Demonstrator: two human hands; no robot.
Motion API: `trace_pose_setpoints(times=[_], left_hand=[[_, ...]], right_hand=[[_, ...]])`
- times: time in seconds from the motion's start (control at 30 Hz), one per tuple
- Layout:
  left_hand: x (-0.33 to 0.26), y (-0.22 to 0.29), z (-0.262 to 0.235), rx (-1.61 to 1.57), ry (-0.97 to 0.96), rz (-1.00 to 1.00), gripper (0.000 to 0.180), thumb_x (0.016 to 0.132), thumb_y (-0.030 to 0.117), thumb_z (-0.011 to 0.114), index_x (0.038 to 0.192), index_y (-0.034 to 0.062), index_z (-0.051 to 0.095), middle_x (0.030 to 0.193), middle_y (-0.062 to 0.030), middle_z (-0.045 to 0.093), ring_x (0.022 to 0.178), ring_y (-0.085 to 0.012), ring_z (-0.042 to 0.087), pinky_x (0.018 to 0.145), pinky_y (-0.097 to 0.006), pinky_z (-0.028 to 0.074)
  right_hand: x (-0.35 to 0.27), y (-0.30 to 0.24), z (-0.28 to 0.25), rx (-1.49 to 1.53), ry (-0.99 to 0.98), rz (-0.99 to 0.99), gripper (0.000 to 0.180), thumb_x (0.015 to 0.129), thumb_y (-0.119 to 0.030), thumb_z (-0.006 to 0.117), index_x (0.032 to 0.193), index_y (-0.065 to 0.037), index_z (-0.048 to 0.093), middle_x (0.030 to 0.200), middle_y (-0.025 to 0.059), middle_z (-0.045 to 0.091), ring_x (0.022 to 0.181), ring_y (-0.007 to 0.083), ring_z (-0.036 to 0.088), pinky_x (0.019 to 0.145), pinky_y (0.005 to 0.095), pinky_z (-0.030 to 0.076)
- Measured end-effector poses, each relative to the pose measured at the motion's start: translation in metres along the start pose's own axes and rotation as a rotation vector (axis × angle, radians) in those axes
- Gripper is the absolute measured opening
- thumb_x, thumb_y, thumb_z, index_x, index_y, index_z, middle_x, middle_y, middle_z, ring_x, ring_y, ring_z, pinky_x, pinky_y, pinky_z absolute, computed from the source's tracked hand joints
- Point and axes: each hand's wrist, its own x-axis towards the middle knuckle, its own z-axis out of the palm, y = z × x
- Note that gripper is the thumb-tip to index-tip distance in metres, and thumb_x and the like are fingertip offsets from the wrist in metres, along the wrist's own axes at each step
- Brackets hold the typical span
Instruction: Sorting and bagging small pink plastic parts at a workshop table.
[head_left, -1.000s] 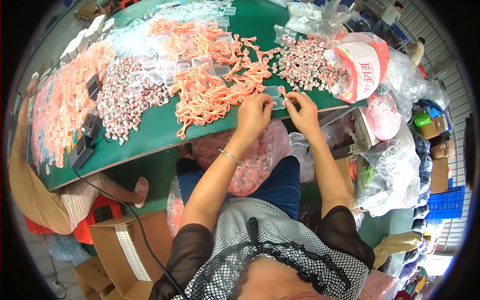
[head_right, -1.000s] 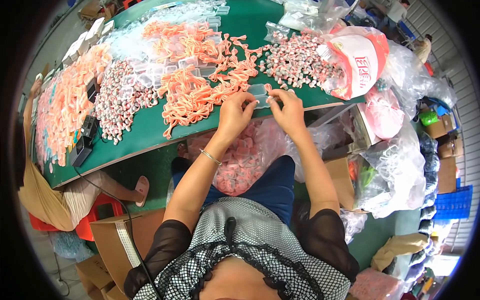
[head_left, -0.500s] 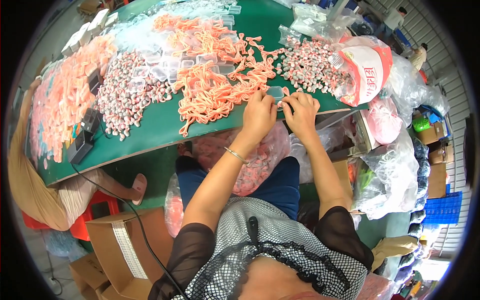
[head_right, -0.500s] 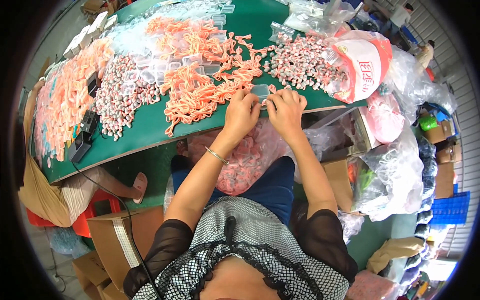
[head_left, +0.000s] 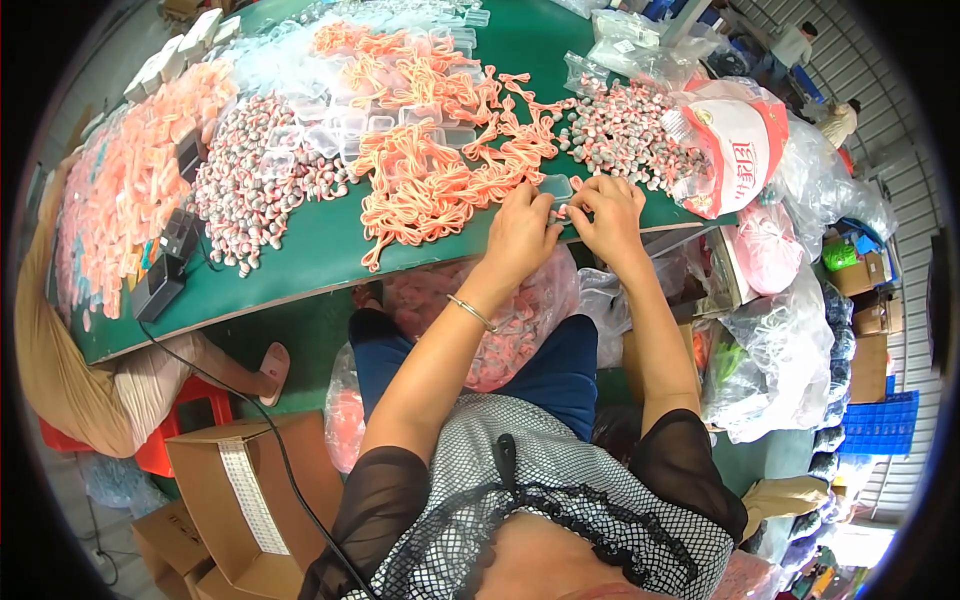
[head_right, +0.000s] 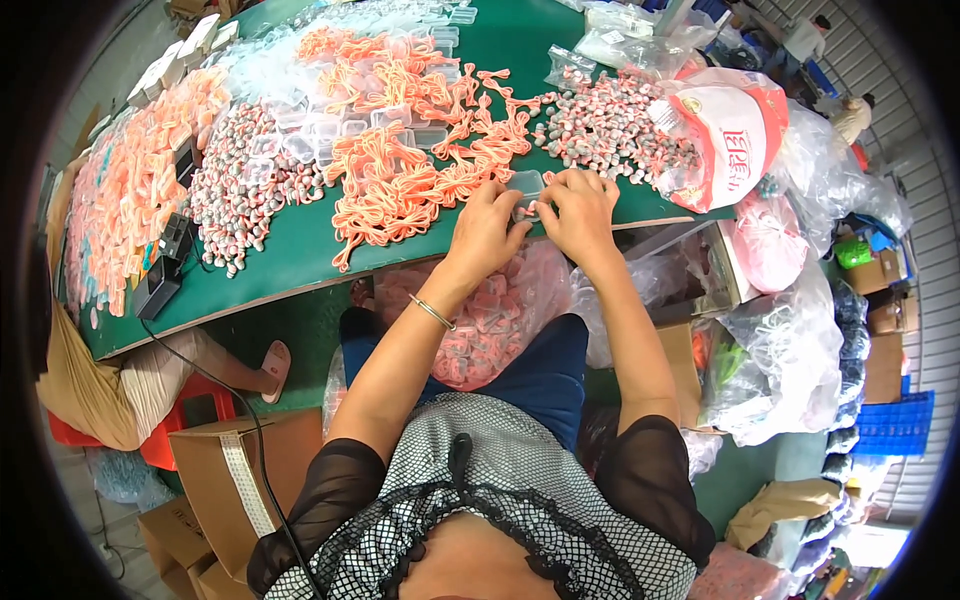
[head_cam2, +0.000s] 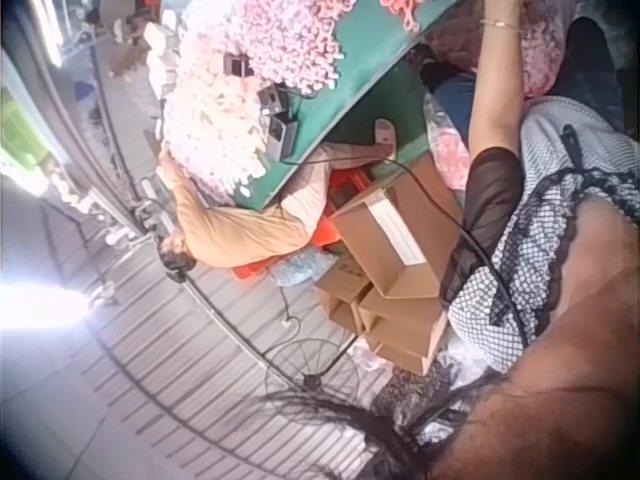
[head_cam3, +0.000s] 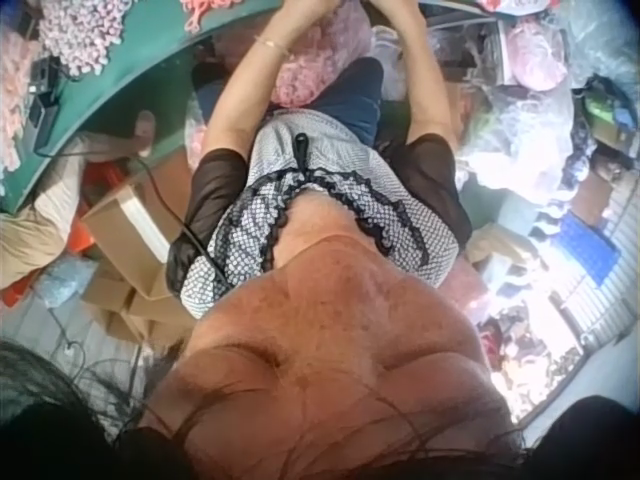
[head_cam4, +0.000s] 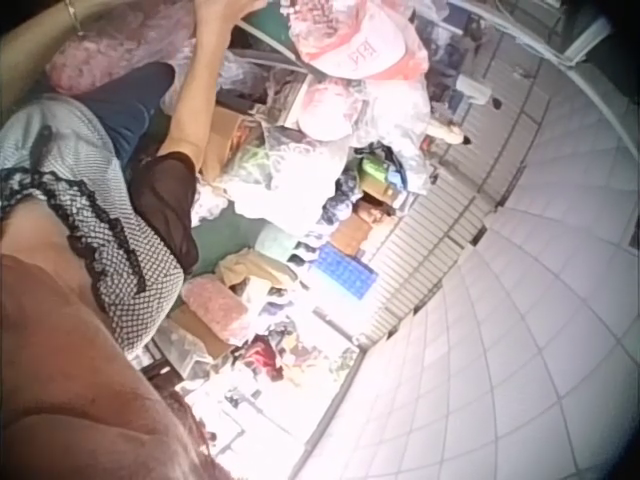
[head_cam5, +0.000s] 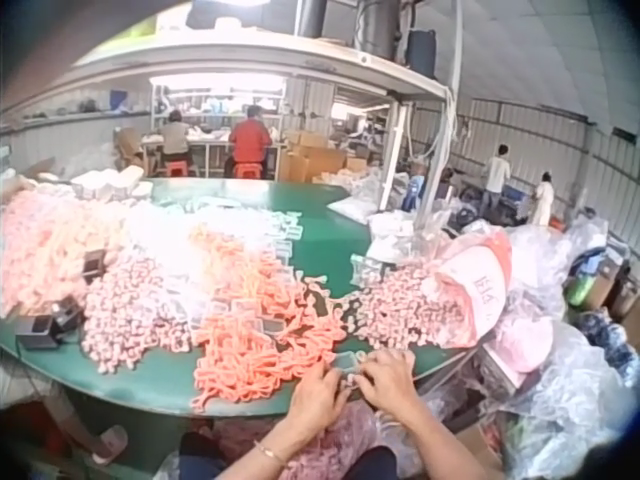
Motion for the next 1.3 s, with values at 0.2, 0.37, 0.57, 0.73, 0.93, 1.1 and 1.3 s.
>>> trace_pose_setpoints(times=[0.2,0.37,0.57,0.73,0.93,1.1,1.3], left_hand=[[-0.001,-0.001,-0.001,-0.016,0.005,0.001,0.039,0.070,0.012,0.076,0.105,-0.0004,0.063,0.100,-0.0161,0.056,0.096,-0.0340,0.058,0.083,-0.041,0.049],[-0.003,-0.003,0.000,-0.018,0.020,0.003,0.038,0.070,0.012,0.077,0.103,0.0002,0.063,0.101,-0.0159,0.056,0.096,-0.0339,0.058,0.083,-0.041,0.049],[-0.003,-0.001,0.001,-0.032,0.040,0.019,0.037,0.070,0.012,0.077,0.103,0.0014,0.063,0.100,-0.0153,0.057,0.095,-0.0336,0.058,0.083,-0.041,0.049],[-0.004,-0.002,-0.003,-0.051,0.034,0.011,0.037,0.070,0.011,0.077,0.103,0.0021,0.063,0.098,-0.0146,0.058,0.094,-0.0336,0.059,0.082,-0.041,0.049],[-0.002,-0.002,-0.004,-0.086,0.037,-0.052,0.061,0.067,0.008,0.079,0.122,0.0014,0.053,0.098,-0.0146,0.061,0.096,-0.0344,0.060,0.083,-0.042,0.049],[0.001,-0.001,-0.002,-0.105,0.053,-0.017,0.073,0.066,0.007,0.080,0.130,0.0017,0.045,0.097,-0.0149,0.063,0.096,-0.0348,0.060,0.084,-0.043,0.049],[-0.001,-0.002,-0.004,-0.072,0.043,-0.002,0.058,0.067,0.010,0.079,0.120,0.0029,0.055,0.094,-0.0136,0.061,0.093,-0.0337,0.060,0.081,-0.042,0.049]], right_hand=[[0.001,0.001,-0.001,-0.020,-0.022,-0.044,0.006,0.075,-0.019,0.071,0.078,-0.014,0.068,0.090,-0.0011,0.062,0.095,0.0197,0.058,0.088,0.0426,0.033],[0.008,0.018,-0.005,-0.049,-0.042,0.202,0.008,0.077,-0.022,0.069,0.080,-0.014,0.069,0.083,0.0016,0.065,0.089,0.0226,0.061,0.083,0.0444,0.037],[0.005,0.022,0.009,-0.104,-0.169,0.234,0.012,0.077,-0.022,0.068,0.084,-0.012,0.071,0.084,0.0046,0.068,0.084,0.0243,0.064,0.079,0.0426,0.039],[0.007,0.030,0.012,0.026,-0.134,0.245,0.012,0.077,-0.013,0.067,0.086,-0.007,0.070,0.082,0.0081,0.067,0.074,0.0239,0.065,0.067,0.0385,0.049],[0.013,0.016,-0.006,0.528,-0.050,0.124,0.012,0.079,-0.003,0.068,0.090,-0.001,0.068,0.080,0.0094,0.063,0.068,0.0184,0.062,0.062,0.0290,0.048],[0.017,0.016,0.001,0.461,-0.178,0.006,0.011,0.081,-0.007,0.069,0.092,-0.003,0.069,0.084,0.0096,0.064,0.079,0.0248,0.062,0.070,0.0344,0.049],[0.013,0.020,0.000,0.449,-0.211,-0.124,0.012,0.081,-0.004,0.067,0.092,-0.004,0.070,0.084,0.0096,0.064,0.079,0.0258,0.063,0.069,0.0352,0.050]])
